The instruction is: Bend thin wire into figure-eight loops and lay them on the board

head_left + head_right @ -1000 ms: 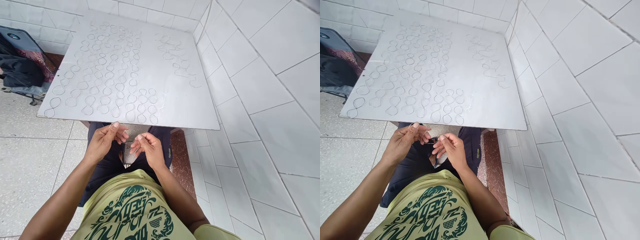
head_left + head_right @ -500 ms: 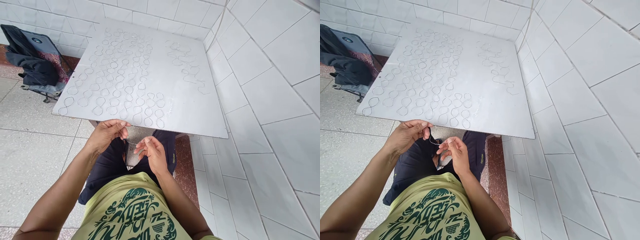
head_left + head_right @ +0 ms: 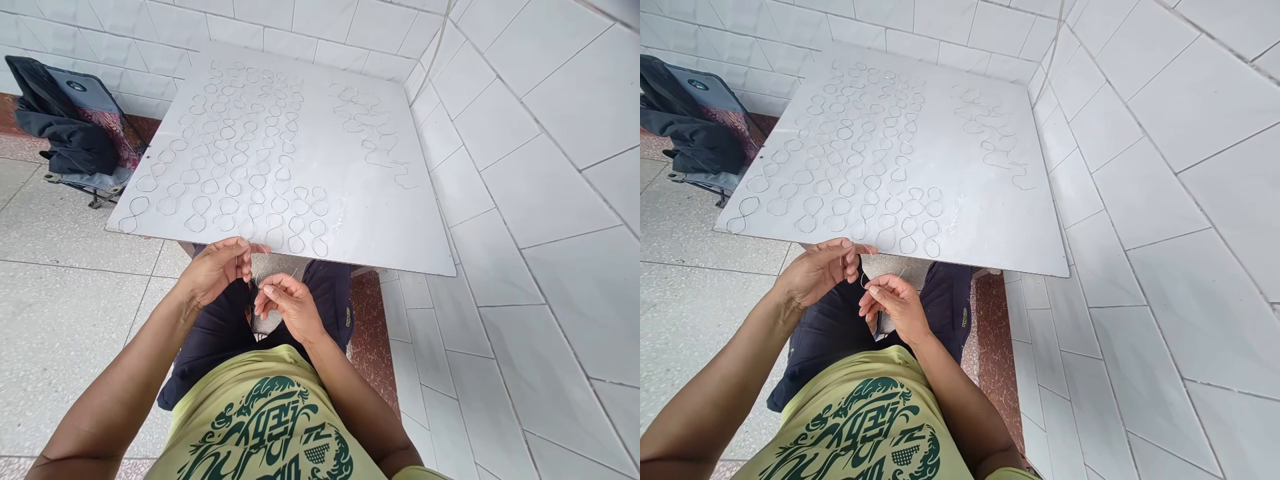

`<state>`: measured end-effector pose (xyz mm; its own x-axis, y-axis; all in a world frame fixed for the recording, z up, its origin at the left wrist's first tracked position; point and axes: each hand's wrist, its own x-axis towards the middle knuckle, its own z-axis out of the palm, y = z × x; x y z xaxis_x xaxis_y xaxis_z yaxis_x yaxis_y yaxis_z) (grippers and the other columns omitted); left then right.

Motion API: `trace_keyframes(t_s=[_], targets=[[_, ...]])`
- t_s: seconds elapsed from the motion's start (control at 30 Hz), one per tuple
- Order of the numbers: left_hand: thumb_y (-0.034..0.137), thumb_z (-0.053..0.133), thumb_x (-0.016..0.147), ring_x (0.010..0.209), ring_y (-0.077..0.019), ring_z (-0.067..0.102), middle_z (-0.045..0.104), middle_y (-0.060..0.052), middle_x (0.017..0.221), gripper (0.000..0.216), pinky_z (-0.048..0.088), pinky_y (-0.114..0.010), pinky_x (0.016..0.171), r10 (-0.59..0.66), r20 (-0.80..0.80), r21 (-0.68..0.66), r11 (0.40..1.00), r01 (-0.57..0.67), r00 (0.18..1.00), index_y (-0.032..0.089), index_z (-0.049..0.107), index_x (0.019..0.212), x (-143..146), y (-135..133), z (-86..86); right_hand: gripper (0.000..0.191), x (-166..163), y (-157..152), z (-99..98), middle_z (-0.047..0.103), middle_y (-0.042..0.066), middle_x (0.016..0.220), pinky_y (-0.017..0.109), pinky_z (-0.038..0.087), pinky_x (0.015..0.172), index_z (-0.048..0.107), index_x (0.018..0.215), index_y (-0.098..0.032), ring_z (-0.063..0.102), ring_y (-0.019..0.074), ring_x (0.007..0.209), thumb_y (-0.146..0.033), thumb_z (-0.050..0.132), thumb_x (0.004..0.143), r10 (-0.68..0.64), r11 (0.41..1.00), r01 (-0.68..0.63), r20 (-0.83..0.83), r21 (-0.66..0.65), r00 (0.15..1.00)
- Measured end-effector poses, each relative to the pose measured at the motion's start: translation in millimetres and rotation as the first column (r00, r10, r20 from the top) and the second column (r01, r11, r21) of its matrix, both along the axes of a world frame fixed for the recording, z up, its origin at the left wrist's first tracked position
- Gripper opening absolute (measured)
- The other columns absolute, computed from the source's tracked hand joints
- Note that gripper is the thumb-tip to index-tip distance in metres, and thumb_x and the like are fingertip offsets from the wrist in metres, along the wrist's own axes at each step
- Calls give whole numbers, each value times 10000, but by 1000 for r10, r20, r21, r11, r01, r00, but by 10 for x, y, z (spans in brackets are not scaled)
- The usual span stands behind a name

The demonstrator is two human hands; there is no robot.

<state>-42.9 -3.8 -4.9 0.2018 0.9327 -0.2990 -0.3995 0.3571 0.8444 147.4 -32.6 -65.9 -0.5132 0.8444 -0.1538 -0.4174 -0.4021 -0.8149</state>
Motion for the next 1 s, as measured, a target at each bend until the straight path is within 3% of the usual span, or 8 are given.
trace_keyframes(t_s=[0.13, 0.33, 0.53, 0.67, 0.83, 1.0], targets=[[277, 675, 913, 498, -83, 472, 758, -98, 955, 282, 512, -301, 562, -10, 40, -2, 1000, 10, 999, 176, 538, 687, 4, 46, -7, 235, 14, -12, 27, 763, 35, 781, 255, 567, 573, 688, 979, -182, 730, 166, 642, -404, 744, 924, 42, 999, -43, -26, -7, 999], [329, 675, 919, 559, -127, 571, 716, -68, 835, 294, 545, -322, 604, -15, -35, 64, 998, 17, 999, 183, 530, 709, 42, 15, 25, 281, 111, -19, 7, 786, 56, 811, 287, 607, 597, 676, 975, -181, 765, 199, 682, -443, 751, 910, 51, 997, -52, -18, -54, 999], [427, 628, 960, 612, -133, 589, 699, -54, 882, 316, 534, -306, 613, 191, -88, 140, 974, -178, 978, 195, 533, 769, 142, -193, 75, 285, 97, -16, 59, 796, 66, 839, 291, 630, 623, 683, 983, -176, 790, 214, 729, -446, 746, 917, 59, 996, -61, -28, -58, 998], [527, 577, 976, 634, -142, 604, 723, -88, 965, 367, 527, -303, 598, 265, -169, 180, 955, -234, 949, 192, 570, 826, 166, -221, 42, 293, 27, -26, 74, 799, 73, 864, 284, 627, 617, 675, 1001, -176, 801, 223, 757, -455, 732, 934, 69, 997, -68, 9, -22, 998], [551, 589, 971, 631, -146, 614, 745, -106, 971, 389, 531, -316, 635, 210, -221, 184, 968, -171, 952, 191, 576, 823, 125, -194, 58, 337, 23, -35, 92, 799, 89, 876, 291, 629, 613, 676, 1002, -165, 801, 223, 759, -501, 655, 978, 97, 995, -100, 77, 30, 992], [529, 564, 991, 570, -132, 552, 719, -70, 824, 387, 465, -287, 582, 160, -243, 157, 980, -124, 957, 201, 536, 789, 155, -170, 83, 335, 28, -70, 149, 795, 80, 814, 265, 607, 564, 687, 936, -157, 785, 203, 694, -492, 699, 942, 120, 992, -125, 163, 19, 979]])
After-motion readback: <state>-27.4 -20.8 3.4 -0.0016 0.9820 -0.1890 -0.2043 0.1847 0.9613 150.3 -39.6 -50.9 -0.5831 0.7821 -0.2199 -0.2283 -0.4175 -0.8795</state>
